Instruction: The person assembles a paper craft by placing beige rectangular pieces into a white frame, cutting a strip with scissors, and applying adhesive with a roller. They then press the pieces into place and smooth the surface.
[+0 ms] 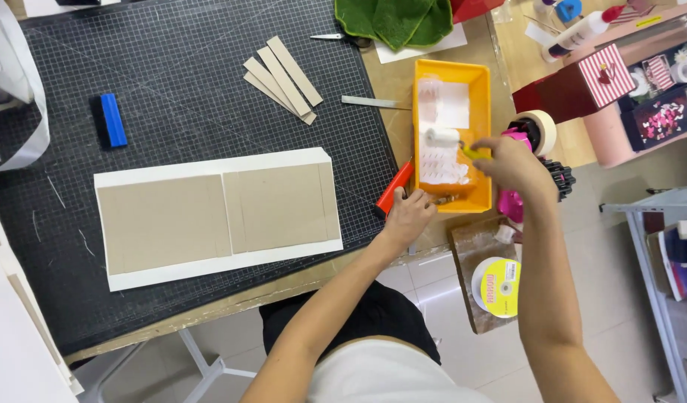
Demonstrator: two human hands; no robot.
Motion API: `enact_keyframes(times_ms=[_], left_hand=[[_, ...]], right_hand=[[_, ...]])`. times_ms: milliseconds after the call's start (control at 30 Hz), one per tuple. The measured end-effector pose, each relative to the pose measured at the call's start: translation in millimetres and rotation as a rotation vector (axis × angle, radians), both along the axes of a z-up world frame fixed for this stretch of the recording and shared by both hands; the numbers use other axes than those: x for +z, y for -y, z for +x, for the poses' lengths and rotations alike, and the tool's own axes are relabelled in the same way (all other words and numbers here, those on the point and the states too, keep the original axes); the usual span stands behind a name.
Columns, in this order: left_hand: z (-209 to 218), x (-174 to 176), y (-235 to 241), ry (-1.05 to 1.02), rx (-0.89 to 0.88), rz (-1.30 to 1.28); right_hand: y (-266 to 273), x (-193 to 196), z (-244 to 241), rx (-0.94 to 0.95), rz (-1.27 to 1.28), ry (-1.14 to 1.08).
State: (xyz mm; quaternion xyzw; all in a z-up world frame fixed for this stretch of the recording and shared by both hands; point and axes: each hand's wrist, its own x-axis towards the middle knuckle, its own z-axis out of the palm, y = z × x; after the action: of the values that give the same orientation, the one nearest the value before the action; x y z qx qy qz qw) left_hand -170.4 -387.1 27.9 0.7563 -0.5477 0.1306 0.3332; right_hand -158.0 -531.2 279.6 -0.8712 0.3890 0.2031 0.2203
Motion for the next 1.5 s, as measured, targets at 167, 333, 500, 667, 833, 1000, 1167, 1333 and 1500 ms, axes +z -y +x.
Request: enact_keyframes(times_ms=[167,333,500,667,833,1000,1167,1333,1500], left_hand=[[-0.7,7.6,-3.3,0.000,0.033,-0.010],[-6.7,-8.9,2.7,-0.037,0.030,-0.013],[1.3,-12.2,6.6,-0.039,0.024,-0.019],[0.3,1.0,2.1,-0.001,0.082,-0.005],[2.1,-8.6,8.6,-0.010,0.074,-0.043],[7.5,3.4,3.2,0.025,0.118,-0.046],[-0.7,-26.7,14.1,0.011,0.062,-0.062],[-2.7,-21.7,12.3,-0.009,0.094,-0.038],[-6.9,-27.8,14.1,0.016,0.092,-0.047]], right_hand=[[-1.6,-63.9,-16.9,0.135,-0.177,-0.145],[21.2,-87.8,-23.8,0.142,-0.269,-0.004],[25.5,-129.4,-41.7,0.132,-0.229,-0.171],[46.2,-122.7,-35.8,0.166,-0.269,0.069],[58.2,-165.8,-29.8,0.232,-0.310,-0.042],[12.3,-91.5,-33.6,0.192,-0.276,-0.054],[80.5,-178.6,3.2,0.253,-0.362,0.010],[20.5,-95.2,-36.9,0.147,-0.245,-0.120],[29.0,-75.5,-19.7,0.189,-0.258,-0.022]])
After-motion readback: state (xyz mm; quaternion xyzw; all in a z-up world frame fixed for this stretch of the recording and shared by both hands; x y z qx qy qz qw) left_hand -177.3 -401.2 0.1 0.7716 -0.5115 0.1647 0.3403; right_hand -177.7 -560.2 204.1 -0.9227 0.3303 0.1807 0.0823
